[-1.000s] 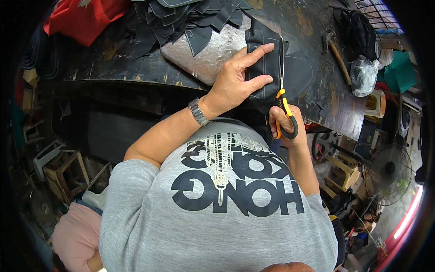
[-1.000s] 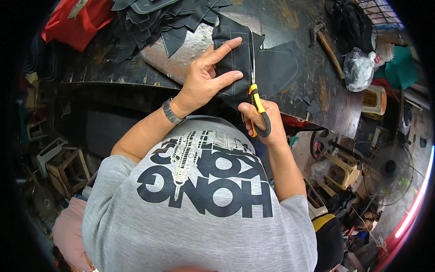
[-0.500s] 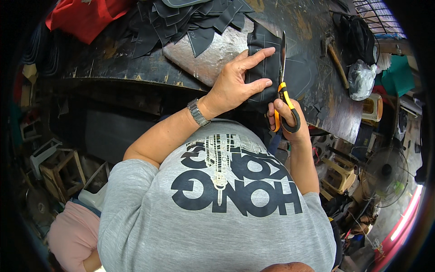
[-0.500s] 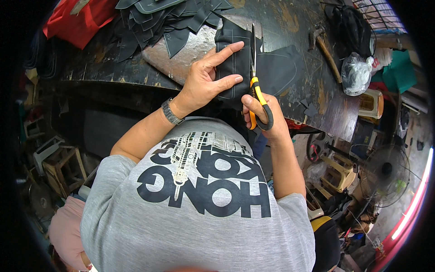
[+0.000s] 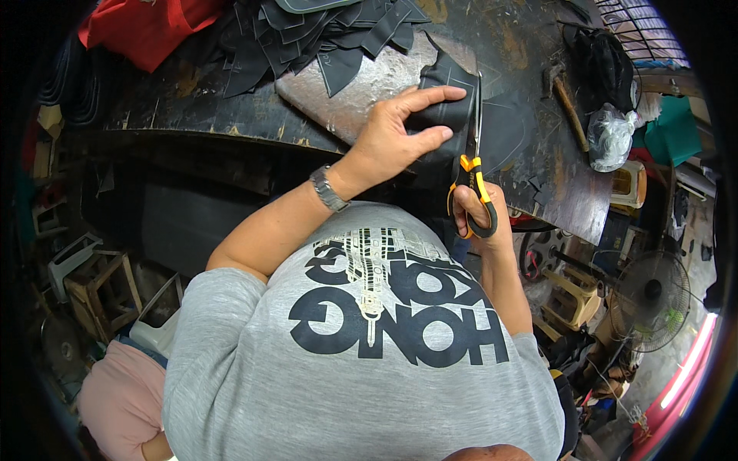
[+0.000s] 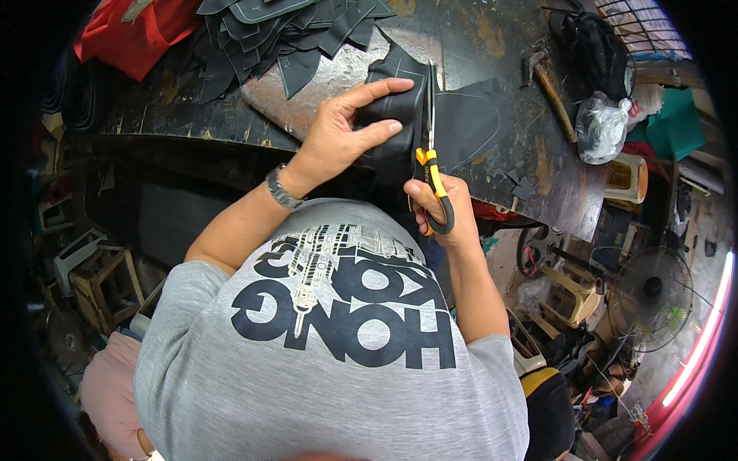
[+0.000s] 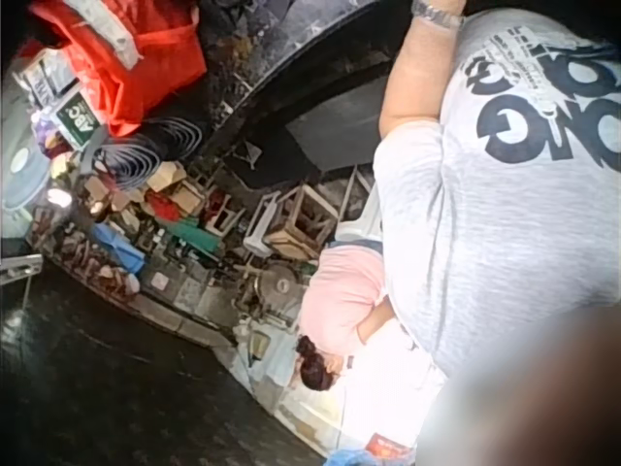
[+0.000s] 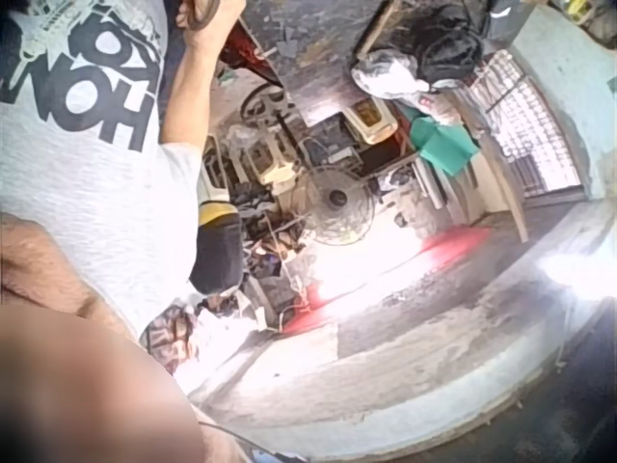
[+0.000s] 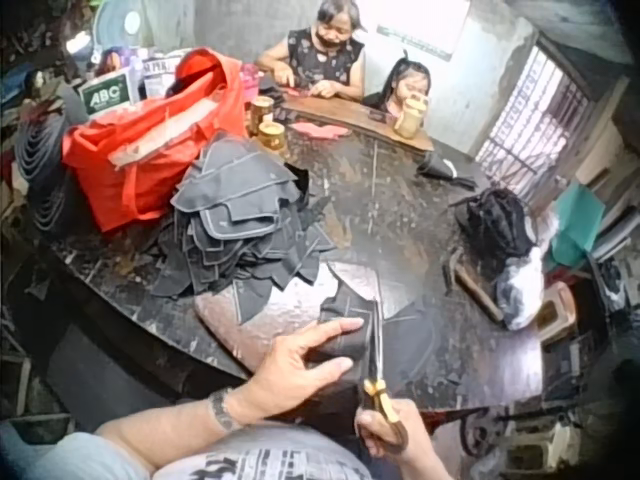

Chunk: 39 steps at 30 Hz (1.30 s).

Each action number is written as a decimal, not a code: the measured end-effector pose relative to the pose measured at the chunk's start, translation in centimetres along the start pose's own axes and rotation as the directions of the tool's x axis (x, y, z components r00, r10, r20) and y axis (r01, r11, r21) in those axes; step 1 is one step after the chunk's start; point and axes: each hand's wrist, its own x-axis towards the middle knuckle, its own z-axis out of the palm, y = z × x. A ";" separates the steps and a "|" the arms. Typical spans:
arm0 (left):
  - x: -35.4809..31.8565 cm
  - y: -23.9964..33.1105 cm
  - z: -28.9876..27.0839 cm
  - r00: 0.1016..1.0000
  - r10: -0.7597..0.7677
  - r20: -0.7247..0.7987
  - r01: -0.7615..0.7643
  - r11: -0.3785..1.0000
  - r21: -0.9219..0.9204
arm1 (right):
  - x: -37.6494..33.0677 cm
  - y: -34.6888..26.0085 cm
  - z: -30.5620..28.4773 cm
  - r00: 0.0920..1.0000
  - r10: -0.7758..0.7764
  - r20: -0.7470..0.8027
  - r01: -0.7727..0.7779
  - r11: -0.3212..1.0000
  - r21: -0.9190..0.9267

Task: The person uses shears to cut black leather pieces on a workbench. They repeatedly pick up leather pieces, align them, and cut along marked lines, then place the cut pieces back on the bench.

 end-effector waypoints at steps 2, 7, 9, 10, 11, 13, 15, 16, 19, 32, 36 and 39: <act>0.2 0.8 -1.1 0.998 -0.005 0.063 0.004 1.000 0.018 | -0.6 0.3 -0.9 0.996 -0.003 0.086 0.001 1.000 0.018; 0.6 2.4 -4.5 0.964 -0.048 0.263 -0.024 0.964 0.265 | -2.5 0.6 -2.7 0.972 0.092 0.217 -0.059 0.986 -0.154; 0.4 2.6 -5.0 0.937 -0.106 0.332 0.006 0.957 0.289 | -2.7 0.6 -2.9 0.959 0.143 0.247 -0.089 0.972 -0.215; 0.3 2.7 -5.1 0.919 -0.148 0.366 0.038 0.956 0.290 | -2.8 0.6 -2.9 0.959 0.148 0.241 -0.091 0.968 -0.232; 0.2 2.7 -5.1 0.896 -0.194 0.399 0.071 0.950 0.303 | -2.9 0.5 -2.9 0.960 0.150 0.237 -0.089 0.965 -0.248; 0.0 2.8 -5.1 0.873 -0.236 0.428 0.107 0.947 0.303 | -3.0 0.3 -3.0 0.961 0.175 0.212 -0.117 0.958 -0.261; 0.0 2.8 -5.2 0.864 -0.215 0.456 0.105 0.961 0.255 | -3.0 0.1 -3.0 0.958 0.189 0.216 -0.127 0.954 -0.272; 0.1 2.8 -5.2 0.862 -0.211 0.461 0.110 0.966 0.236 | -3.0 0.2 -2.9 0.963 0.149 0.223 -0.072 0.945 -0.319; 0.1 2.6 -5.2 0.858 -0.209 0.470 0.133 0.973 0.189 | -3.0 0.2 -2.9 0.959 0.158 0.234 -0.085 0.952 -0.293; 0.2 2.5 -5.4 0.852 -0.260 0.455 0.216 0.965 0.148 | -3.1 1.4 -3.0 0.970 0.160 0.184 -0.130 0.978 -0.164; 0.2 2.6 -5.5 0.848 -0.296 0.440 0.244 0.954 0.172 | -3.3 1.8 -3.0 0.976 0.132 0.175 -0.112 0.986 -0.122; 0.3 2.9 -5.4 0.854 -0.270 0.444 0.216 0.962 0.169 | -3.5 2.0 -2.8 0.980 0.135 0.149 -0.116 0.984 -0.133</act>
